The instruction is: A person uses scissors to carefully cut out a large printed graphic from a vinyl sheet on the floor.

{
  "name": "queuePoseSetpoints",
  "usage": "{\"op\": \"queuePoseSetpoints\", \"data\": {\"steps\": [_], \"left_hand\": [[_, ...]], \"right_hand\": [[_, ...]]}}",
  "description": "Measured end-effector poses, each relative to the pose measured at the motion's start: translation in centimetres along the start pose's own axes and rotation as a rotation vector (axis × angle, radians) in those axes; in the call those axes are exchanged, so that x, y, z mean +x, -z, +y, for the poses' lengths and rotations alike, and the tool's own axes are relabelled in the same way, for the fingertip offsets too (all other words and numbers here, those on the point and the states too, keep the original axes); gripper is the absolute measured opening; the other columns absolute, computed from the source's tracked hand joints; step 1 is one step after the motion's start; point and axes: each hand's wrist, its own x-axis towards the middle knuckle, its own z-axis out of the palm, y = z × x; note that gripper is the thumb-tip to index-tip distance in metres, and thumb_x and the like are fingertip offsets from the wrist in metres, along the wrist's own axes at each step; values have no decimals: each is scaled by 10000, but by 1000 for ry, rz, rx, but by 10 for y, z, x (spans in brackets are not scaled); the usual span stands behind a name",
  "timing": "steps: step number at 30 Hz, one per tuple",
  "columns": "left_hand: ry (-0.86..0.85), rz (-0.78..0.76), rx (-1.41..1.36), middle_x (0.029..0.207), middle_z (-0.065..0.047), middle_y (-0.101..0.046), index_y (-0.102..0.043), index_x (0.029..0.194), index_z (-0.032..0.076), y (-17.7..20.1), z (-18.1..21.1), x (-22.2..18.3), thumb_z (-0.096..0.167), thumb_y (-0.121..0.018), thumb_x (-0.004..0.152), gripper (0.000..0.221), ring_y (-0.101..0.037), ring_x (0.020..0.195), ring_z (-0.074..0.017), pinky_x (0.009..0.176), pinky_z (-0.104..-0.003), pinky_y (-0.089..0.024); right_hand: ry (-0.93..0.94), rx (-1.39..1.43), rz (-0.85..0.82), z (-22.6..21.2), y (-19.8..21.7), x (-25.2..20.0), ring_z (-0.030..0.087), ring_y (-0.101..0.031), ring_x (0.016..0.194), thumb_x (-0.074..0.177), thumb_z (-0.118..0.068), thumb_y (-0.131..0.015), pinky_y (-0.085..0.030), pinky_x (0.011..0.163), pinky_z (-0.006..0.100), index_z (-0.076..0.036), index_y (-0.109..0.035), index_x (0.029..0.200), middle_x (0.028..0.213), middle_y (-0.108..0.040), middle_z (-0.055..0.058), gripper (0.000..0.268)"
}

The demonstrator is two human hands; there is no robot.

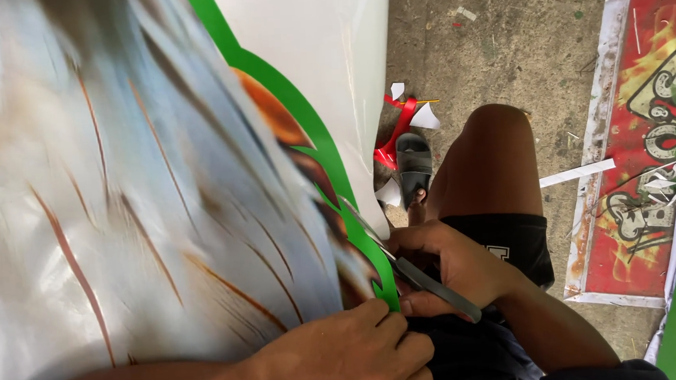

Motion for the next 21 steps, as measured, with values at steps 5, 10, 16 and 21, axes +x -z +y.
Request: {"op": "queuePoseSetpoints", "data": {"steps": [5, 10, 16, 21], "left_hand": [[6, -11, -19, 863, -83, -580, -642, 905, 136, 2, -1, 1, 85, -583, 999, 122, -546, 682, -281, 732, -424, -449], [-4, 7, -20, 886, -83, -590, -659, 933, 133, -1, -2, 0, 81, -590, 997, 108, -553, 701, -281, 757, -423, -464], [15, 9, -38, 855, -75, -578, -633, 889, 141, 1, -1, 1, 80, -601, 992, 124, -551, 687, -277, 729, -421, -453], [11, -4, -35, 840, -87, -578, -643, 885, 137, 3, -2, 2, 63, -587, 986, 137, -545, 663, -289, 744, -441, -464]], "right_hand": [[24, 8, 36, 1, -7, 2, 70, -526, 678, 837, -504, -760, -432, 581, 235, -46, -647, 1038, 785, -575, -17, 513], [73, -40, 2, 1, -2, 3, 95, -579, 717, 841, -477, -751, -496, 629, 255, -39, -635, 1072, 843, -597, -1, 508], [-48, 80, -9, 2, -2, 3, 78, -571, 699, 805, -394, -822, -474, 612, 233, -12, -641, 1091, 781, -609, 1, 510], [-19, 16, 9, 8, 0, 2, 65, -588, 669, 816, -337, -809, -480, 578, 225, -24, -639, 1105, 757, -630, -7, 459]]}}
